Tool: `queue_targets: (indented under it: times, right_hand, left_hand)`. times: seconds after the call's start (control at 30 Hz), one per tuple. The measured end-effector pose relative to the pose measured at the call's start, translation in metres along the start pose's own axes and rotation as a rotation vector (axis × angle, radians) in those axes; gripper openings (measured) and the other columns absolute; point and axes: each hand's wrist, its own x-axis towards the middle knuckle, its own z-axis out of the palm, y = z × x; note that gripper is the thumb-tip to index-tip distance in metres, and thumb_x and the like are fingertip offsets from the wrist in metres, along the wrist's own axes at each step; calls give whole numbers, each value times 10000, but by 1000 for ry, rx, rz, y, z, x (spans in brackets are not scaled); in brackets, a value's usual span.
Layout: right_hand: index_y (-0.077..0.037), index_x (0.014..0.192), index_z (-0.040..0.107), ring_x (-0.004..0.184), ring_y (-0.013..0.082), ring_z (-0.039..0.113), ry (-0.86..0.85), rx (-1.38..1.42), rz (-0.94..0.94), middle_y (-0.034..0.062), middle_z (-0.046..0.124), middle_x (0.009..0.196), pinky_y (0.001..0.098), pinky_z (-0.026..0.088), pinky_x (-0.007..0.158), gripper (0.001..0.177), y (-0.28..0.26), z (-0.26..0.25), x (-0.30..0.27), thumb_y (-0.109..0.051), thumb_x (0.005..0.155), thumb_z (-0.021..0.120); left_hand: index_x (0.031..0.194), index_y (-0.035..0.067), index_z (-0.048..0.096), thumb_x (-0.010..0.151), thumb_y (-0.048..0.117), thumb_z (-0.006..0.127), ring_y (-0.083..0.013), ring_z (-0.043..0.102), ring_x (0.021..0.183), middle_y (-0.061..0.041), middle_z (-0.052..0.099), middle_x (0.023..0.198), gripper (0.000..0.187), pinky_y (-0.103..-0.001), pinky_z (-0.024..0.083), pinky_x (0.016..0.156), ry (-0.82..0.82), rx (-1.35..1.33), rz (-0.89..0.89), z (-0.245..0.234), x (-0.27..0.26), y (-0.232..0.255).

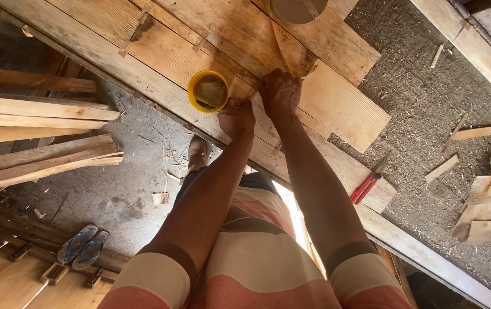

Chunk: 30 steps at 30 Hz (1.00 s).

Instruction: Apply edge banding or veneer strips to wooden boards using glue and a utility knife.

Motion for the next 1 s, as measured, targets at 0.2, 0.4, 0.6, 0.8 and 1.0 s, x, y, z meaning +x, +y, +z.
queue_targets:
  times: [0.2,0.4,0.6,0.8,1.0]
  right_hand:
    - [-194,947,817,996,202,647,-33,14,27,1,744,1066,418,410,1053,100,1,0,0,-270,929,755]
    - [-226,918,822,1014,209,632,-55,-21,63,-15,742,1066,419,408,1027,88,-1,1,4,-298,898,776]
    - [-178,899,761,893,209,650,-14,-4,53,-4,752,932,412,436,910,140,-1,-2,6,-284,847,835]
    - [-179,870,725,708,173,673,31,83,150,-11,752,791,398,438,841,99,4,2,12,-215,841,812]
    - [-154,905,732,797,194,700,64,201,204,21,770,854,409,454,873,136,12,3,6,-216,830,826]
  left_hand:
    - [744,129,767,764,289,773,-283,736,642,-75,749,708,161,-434,587,658,4,-66,-13,-2,-3,0]
    - [747,131,774,757,269,778,-279,731,630,-72,752,699,138,-429,578,641,3,-68,-11,-4,-4,3]
    - [745,129,765,762,269,782,-265,729,614,-62,751,700,142,-421,581,631,9,-77,20,0,-2,-2]
    - [744,121,754,755,261,794,-266,724,617,-63,745,690,146,-425,577,633,35,-87,38,3,-4,-4]
    - [737,127,761,754,270,798,-265,720,615,-56,741,681,148,-425,575,631,36,-76,27,1,-5,-2]
